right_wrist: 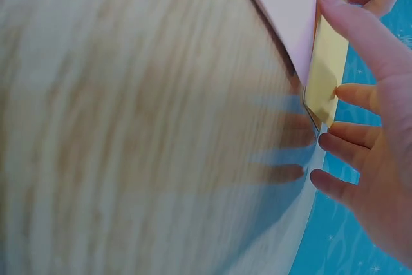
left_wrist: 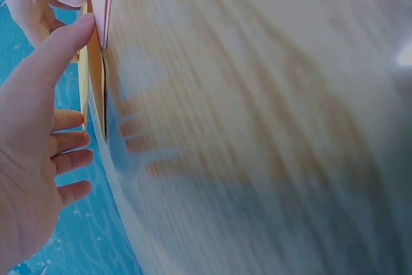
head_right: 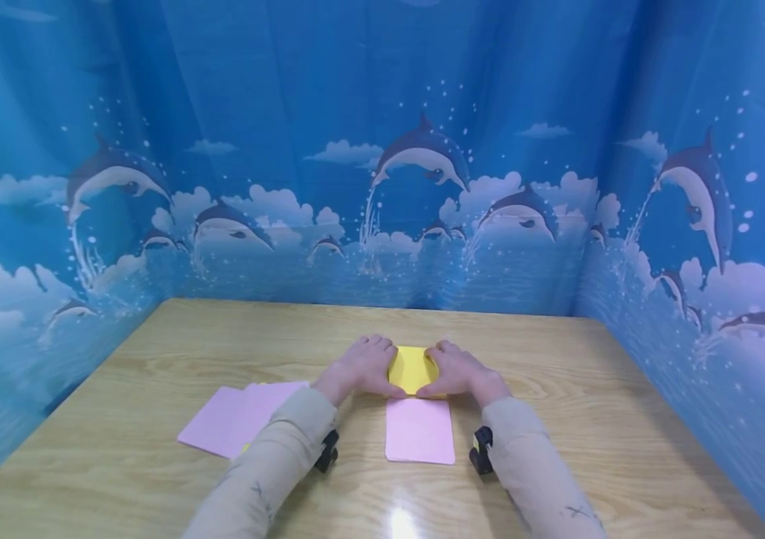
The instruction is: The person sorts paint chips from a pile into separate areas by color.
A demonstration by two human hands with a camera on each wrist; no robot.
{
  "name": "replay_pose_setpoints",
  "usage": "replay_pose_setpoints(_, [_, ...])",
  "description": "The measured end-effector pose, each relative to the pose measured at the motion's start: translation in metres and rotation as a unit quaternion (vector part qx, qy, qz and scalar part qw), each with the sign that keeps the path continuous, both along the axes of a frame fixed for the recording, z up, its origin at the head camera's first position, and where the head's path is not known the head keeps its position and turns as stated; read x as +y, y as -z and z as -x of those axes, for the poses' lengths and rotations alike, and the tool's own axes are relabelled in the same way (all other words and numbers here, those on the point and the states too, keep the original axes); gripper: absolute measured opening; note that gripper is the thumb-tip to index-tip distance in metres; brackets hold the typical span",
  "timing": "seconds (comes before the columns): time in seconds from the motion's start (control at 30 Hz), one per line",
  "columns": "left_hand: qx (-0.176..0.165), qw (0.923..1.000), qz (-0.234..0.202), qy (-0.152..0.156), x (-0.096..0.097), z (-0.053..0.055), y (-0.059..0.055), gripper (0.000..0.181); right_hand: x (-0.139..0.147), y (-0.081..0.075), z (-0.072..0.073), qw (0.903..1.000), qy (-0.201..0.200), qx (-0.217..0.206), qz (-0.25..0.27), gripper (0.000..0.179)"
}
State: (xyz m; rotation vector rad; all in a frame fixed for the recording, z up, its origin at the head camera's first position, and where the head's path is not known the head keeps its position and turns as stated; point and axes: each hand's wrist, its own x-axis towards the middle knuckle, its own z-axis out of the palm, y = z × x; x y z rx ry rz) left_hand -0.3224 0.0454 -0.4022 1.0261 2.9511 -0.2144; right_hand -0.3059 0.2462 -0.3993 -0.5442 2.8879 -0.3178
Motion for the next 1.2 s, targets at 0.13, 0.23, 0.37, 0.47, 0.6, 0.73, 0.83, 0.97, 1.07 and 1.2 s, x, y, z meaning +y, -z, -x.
replay_pose_setpoints(0.13, [-0.006, 1.0000, -0.003, -0.003, -0.001, -0.001, 0.000, 0.086, 0.000, 0.001, 0.001, 1.0000, -0.001, 0.004, -0.008, 0.089])
replay_pose_setpoints(0.23, [-0.017, 0.9998, -0.009, -0.006, -0.002, -0.002, -0.001, 0.085, 0.000, 0.002, 0.001, 0.9999, -0.004, 0.010, -0.012, 0.088])
replay_pose_setpoints(0.37, [-0.024, 0.9996, -0.013, -0.007, -0.003, -0.004, -0.002, 0.082, 0.000, 0.003, 0.001, 0.9998, -0.006, 0.012, -0.015, 0.088])
replay_pose_setpoints(0.47, [-0.026, 0.9995, -0.012, -0.008, -0.004, -0.005, -0.003, 0.081, 0.000, 0.004, 0.001, 0.9997, -0.006, 0.013, -0.019, 0.089])
replay_pose_setpoints(0.6, [-0.029, 0.9995, -0.006, -0.011, -0.004, -0.005, -0.003, 0.082, 0.001, 0.005, 0.001, 0.9995, -0.004, 0.020, -0.023, 0.090])
replay_pose_setpoints(0.73, [-0.016, 0.9998, -0.002, -0.013, -0.004, -0.004, -0.003, 0.084, 0.001, 0.005, 0.000, 0.9988, -0.010, 0.038, -0.029, 0.090])
replay_pose_setpoints(0.83, [-0.002, 0.9999, -0.001, -0.014, -0.005, -0.005, -0.005, 0.084, 0.000, 0.004, 0.000, 0.9976, -0.019, 0.056, -0.035, 0.088])
replay_pose_setpoints(0.97, [0.018, 0.9998, 0.004, -0.012, -0.008, -0.006, -0.007, 0.084, -0.003, 0.003, -0.001, 0.9949, -0.027, 0.085, -0.047, 0.084])
replay_pose_setpoints(1.07, [0.035, 0.9993, 0.014, -0.007, -0.011, -0.005, -0.009, 0.084, -0.005, 0.001, -0.001, 0.9927, -0.028, 0.101, -0.060, 0.079])
replay_pose_setpoints(1.2, [0.040, 0.9990, 0.019, -0.006, -0.017, -0.006, -0.012, 0.084, -0.009, -0.002, -0.001, 0.9909, -0.024, 0.111, -0.071, 0.073])
